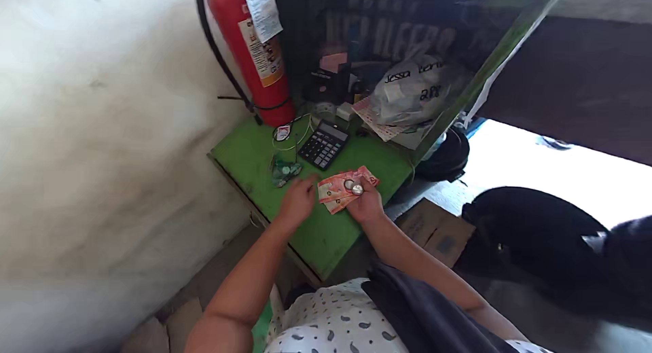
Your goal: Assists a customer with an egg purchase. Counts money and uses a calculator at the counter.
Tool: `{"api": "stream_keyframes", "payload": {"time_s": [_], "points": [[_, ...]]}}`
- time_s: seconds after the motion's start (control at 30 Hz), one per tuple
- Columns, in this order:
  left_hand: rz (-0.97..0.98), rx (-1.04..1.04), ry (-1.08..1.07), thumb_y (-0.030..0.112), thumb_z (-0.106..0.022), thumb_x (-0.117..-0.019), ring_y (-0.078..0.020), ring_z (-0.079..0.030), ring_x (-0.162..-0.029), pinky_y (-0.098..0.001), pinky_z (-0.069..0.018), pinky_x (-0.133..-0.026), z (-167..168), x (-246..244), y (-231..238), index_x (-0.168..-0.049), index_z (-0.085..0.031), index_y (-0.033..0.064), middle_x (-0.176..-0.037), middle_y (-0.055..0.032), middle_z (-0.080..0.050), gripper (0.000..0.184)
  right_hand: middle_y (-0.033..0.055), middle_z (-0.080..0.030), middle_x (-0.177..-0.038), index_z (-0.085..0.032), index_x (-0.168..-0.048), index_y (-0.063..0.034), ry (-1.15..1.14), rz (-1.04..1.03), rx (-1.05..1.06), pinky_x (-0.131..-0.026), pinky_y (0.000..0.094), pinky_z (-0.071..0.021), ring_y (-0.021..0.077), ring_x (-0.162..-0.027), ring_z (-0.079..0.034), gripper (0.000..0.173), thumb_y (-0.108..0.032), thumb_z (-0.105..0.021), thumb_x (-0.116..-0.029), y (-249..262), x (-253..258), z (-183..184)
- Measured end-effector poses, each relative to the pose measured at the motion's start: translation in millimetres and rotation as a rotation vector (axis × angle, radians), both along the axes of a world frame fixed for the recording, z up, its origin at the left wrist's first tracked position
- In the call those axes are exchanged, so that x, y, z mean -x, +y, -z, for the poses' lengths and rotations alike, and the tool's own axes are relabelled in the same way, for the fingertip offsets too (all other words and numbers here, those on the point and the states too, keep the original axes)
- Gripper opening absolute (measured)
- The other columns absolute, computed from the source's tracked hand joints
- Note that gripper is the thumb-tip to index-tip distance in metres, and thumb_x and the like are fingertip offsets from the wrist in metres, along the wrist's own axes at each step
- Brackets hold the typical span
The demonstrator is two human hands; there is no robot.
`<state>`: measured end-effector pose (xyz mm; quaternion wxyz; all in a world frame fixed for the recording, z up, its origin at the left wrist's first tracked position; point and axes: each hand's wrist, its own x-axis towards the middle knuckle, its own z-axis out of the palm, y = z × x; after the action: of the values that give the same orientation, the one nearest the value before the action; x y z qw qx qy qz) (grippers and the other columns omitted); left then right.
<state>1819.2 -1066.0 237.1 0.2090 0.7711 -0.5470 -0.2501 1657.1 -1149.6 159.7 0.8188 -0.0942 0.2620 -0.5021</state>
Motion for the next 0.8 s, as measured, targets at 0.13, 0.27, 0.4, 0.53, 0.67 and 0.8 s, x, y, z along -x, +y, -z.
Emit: {"api": "stream_keyframes", "payload": {"time_s": [0.13, 0.27, 0.4, 0.53, 0.67, 0.8], "points": [[0.238, -0.093, -0.223, 0.020, -0.048, -0.1065, -0.0401, -0.068, -0.110, -0.0580, -0.0576, -0.090, 8, -23, -88, -0.154, -0.049, 0.0271, -0.145, -0.0237, -0.053, 0.048, 0.0144, -0.067, -0.118, -0.051, -0.133, -0.0066, 0.029, 0.185, -0.003, -0.092, 0.0458, -0.0578, 0.0255, -0.107, -0.068, 0.045, -0.031, -0.018, -0.1137, 1, -11, -2], [0.378, -0.120, -0.339, 0.018, -0.050, -0.1049, -0.0412, -0.070, -0.099, -0.0589, -0.0598, -0.080, 13, -26, -133, -0.157, -0.043, 0.0323, -0.150, -0.0231, -0.046, 0.054, 0.0164, -0.069, -0.118, -0.054, -0.128, -0.0065, -0.024, 0.299, 0.033, -0.093, 0.0467, -0.0583, 0.0277, -0.109, -0.069, 0.045, -0.029, -0.017, -0.1131, 10, -10, 1], [0.440, -0.177, -0.405, 0.017, -0.048, -0.1052, -0.0420, -0.069, -0.101, -0.0588, -0.0598, -0.080, 19, -26, -151, -0.156, -0.044, 0.0321, -0.152, -0.0237, -0.044, 0.054, 0.0162, -0.069, -0.121, -0.056, -0.128, -0.0065, -0.072, 0.331, 0.040, -0.095, 0.0471, -0.0578, 0.0284, -0.111, -0.069, 0.048, -0.030, -0.017, -0.1132, 15, -10, 5], [0.421, -0.102, -0.303, 0.017, -0.051, -0.1045, -0.0408, -0.068, -0.106, -0.0591, -0.0584, -0.085, 17, -47, -156, -0.150, -0.054, 0.0280, -0.150, -0.0228, -0.047, 0.047, 0.0171, -0.068, -0.123, -0.054, -0.131, -0.0070, -0.075, 0.308, 0.051, -0.096, 0.0481, -0.0573, 0.0296, -0.113, -0.068, 0.048, -0.032, -0.017, -0.1134, 15, -11, 4], [0.244, -0.062, -0.303, 0.013, -0.053, -0.1006, -0.0448, -0.068, -0.106, -0.0619, -0.0582, -0.085, 18, -87, -159, -0.155, -0.043, 0.0155, -0.152, -0.0253, -0.045, 0.055, 0.0189, -0.067, -0.124, -0.052, -0.136, -0.0059, -0.069, 0.277, 0.072, -0.097, 0.0474, -0.0574, 0.0301, -0.113, -0.068, 0.049, -0.030, -0.017, -0.1132, 17, -10, 7], [0.270, -0.139, -0.199, 0.009, -0.053, -0.1004, -0.0435, -0.068, -0.110, -0.0653, -0.0539, -0.092, 22, -110, -157, -0.160, -0.032, 0.0159, -0.124, -0.0230, -0.068, 0.063, 0.0177, -0.067, -0.126, -0.053, -0.136, -0.0062, -0.054, 0.280, 0.075, -0.097, 0.0465, -0.0575, 0.0293, -0.114, -0.068, 0.050, -0.031, -0.015, -0.1132, 21, -9, 9]]}}
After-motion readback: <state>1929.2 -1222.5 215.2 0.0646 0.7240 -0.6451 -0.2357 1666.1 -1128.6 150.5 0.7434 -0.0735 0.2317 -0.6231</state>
